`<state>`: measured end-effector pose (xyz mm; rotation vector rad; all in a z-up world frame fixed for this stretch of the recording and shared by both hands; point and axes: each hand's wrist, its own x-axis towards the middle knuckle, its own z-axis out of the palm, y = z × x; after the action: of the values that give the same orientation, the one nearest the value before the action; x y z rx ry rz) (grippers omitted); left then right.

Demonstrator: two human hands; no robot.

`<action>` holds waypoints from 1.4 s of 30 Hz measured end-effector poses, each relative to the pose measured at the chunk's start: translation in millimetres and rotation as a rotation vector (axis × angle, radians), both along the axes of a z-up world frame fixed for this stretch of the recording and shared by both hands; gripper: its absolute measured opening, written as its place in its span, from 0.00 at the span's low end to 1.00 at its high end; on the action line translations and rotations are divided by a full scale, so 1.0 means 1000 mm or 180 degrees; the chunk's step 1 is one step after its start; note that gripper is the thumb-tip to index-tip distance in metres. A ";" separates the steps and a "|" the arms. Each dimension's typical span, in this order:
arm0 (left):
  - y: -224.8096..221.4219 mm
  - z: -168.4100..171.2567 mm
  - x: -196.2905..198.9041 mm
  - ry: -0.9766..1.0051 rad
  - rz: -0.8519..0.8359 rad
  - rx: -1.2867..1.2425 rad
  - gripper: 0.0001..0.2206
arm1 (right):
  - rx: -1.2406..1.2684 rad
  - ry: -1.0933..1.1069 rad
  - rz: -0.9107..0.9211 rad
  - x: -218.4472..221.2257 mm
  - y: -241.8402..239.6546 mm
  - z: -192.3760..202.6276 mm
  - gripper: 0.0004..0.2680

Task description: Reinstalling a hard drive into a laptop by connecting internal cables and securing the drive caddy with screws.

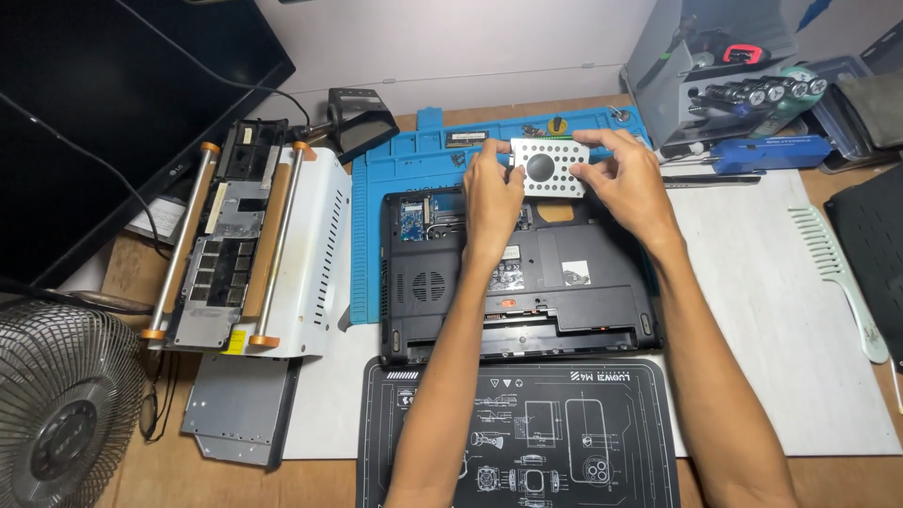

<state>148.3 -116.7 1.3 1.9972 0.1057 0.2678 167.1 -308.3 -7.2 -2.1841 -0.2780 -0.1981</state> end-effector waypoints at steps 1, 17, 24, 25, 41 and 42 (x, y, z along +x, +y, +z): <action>0.000 -0.004 0.001 0.0010 -0.0004 -0.0001 0.15 | -0.0001 0.0010 -0.0004 -0.001 0.001 0.000 0.15; 0.006 -0.020 0.009 -0.0241 0.0081 -0.0152 0.15 | 0.0681 -0.0233 -0.0156 -0.004 0.003 -0.005 0.12; 0.000 -0.030 0.009 -0.0035 -0.0112 -0.0143 0.15 | 0.0363 -0.0028 -0.0180 0.000 -0.014 -0.008 0.11; -0.001 -0.030 0.008 -0.0038 -0.0104 -0.0143 0.15 | 0.0363 -0.0030 -0.0172 0.000 -0.017 -0.007 0.11; -0.015 -0.027 -0.003 0.0281 -0.0561 0.0278 0.18 | -0.0242 0.0102 -0.0052 -0.009 -0.027 0.021 0.10; -0.015 -0.028 -0.003 0.0273 -0.0564 0.0300 0.18 | -0.0294 0.0109 -0.0040 -0.009 -0.027 0.022 0.10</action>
<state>145.3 -131.3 -26.8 2.0969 -0.0303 0.0745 158.2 -334.9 14.8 -2.2789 -0.2587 -0.1576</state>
